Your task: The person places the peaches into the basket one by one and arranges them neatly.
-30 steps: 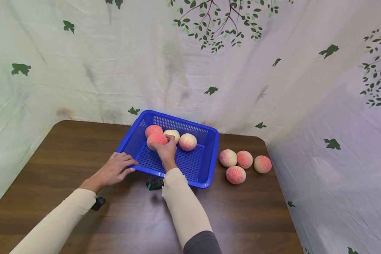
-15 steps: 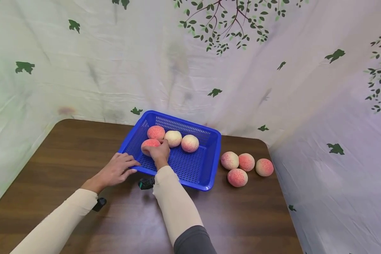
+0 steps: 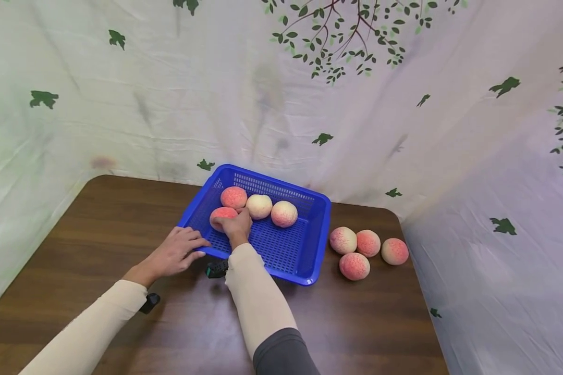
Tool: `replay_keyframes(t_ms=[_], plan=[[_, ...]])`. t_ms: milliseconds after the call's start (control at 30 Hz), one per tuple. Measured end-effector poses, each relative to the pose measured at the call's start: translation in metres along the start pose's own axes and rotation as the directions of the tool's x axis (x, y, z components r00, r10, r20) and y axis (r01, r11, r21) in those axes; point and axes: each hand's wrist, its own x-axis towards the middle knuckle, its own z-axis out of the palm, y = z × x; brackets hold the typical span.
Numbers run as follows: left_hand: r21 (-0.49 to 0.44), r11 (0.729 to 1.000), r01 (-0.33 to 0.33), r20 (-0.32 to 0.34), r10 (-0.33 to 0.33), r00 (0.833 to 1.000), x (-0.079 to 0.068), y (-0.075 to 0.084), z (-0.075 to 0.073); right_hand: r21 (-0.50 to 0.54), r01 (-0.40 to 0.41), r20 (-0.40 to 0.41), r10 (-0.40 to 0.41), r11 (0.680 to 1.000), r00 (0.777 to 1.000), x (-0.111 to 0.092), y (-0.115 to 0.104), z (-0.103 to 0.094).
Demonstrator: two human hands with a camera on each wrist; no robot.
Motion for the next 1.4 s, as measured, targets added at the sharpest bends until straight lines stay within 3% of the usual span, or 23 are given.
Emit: replay_keyframes(t_ms=[267,633,933,1267,1400], plan=[[-0.005,1.0,0.029,0.028,-0.029,0.999,0.0,0.002,-0.001,-0.023,-0.001,0.021,0.001,1.0,1.0,0.003,0.003,0.002],[0.004,1.0,0.004,0.012,-0.004,1.0,0.001,0.002,0.0,0.026,0.033,0.103,-0.036,0.999,0.994,0.004,0.005,-0.001],[-0.006,1.0,0.021,0.018,-0.021,1.0,0.0,0.002,-0.002,0.028,0.087,0.1,-0.09,0.996,0.991,0.001,0.0,-0.003],[-0.009,1.0,0.013,0.017,-0.013,1.0,0.0,0.002,-0.001,0.032,0.144,0.224,-0.147,0.989,0.963,-0.005,-0.003,-0.027],[-0.01,1.0,0.02,0.023,-0.019,1.0,0.0,0.001,-0.002,0.068,0.132,0.262,-0.146,0.989,0.954,-0.008,-0.008,-0.042]])
